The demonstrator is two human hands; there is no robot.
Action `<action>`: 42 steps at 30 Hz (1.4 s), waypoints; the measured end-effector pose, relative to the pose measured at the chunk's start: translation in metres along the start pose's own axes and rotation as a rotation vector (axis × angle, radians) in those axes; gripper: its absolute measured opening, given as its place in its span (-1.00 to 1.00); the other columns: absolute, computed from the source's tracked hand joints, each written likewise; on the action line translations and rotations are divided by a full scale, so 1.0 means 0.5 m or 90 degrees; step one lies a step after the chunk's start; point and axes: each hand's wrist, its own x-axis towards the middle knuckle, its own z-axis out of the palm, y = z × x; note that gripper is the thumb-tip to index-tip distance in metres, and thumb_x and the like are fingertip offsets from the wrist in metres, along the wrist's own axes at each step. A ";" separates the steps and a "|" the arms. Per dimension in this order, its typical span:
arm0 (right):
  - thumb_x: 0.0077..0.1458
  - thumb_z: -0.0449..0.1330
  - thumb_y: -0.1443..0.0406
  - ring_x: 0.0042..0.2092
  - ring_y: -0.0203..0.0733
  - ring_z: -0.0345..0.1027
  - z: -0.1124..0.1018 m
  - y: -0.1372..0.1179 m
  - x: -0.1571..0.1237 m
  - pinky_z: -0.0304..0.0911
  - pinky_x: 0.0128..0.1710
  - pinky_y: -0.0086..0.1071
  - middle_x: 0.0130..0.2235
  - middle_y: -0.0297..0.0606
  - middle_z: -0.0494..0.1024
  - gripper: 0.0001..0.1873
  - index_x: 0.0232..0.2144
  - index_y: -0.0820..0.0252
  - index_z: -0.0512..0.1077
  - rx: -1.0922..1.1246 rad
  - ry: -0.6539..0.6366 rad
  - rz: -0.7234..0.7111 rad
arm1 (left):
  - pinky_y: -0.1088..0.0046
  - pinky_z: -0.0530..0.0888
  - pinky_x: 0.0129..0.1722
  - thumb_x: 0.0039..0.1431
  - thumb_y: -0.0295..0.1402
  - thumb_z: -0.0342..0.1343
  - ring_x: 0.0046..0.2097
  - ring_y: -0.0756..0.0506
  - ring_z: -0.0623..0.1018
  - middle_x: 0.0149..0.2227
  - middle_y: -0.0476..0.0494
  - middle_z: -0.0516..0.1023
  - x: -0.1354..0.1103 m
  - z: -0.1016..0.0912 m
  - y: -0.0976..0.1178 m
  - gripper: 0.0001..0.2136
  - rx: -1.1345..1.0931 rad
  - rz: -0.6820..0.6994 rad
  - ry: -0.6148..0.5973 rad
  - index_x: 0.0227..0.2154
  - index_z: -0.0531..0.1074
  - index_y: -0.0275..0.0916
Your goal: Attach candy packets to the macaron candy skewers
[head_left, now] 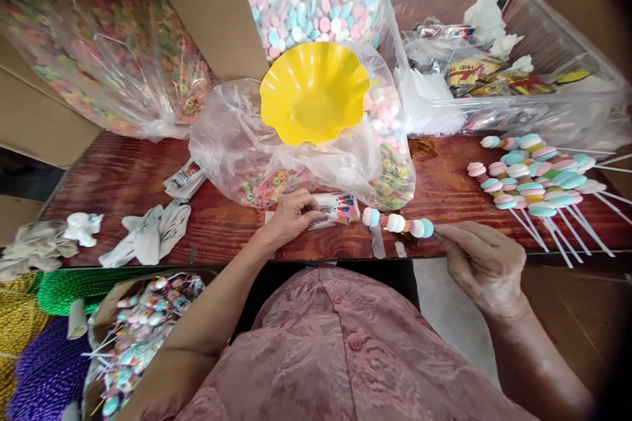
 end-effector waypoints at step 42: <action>0.19 0.14 0.40 -0.39 -0.27 0.41 0.056 -0.012 0.066 0.17 -0.42 -0.38 -0.37 -0.30 0.58 -0.86 -0.26 0.14 0.50 -0.072 -0.094 -0.071 | 0.45 0.38 -0.22 0.21 -0.38 0.18 -0.25 -0.05 0.47 -0.38 -0.09 0.51 -0.002 -0.022 -0.003 -0.89 0.040 0.147 -0.105 -0.42 0.52 -0.22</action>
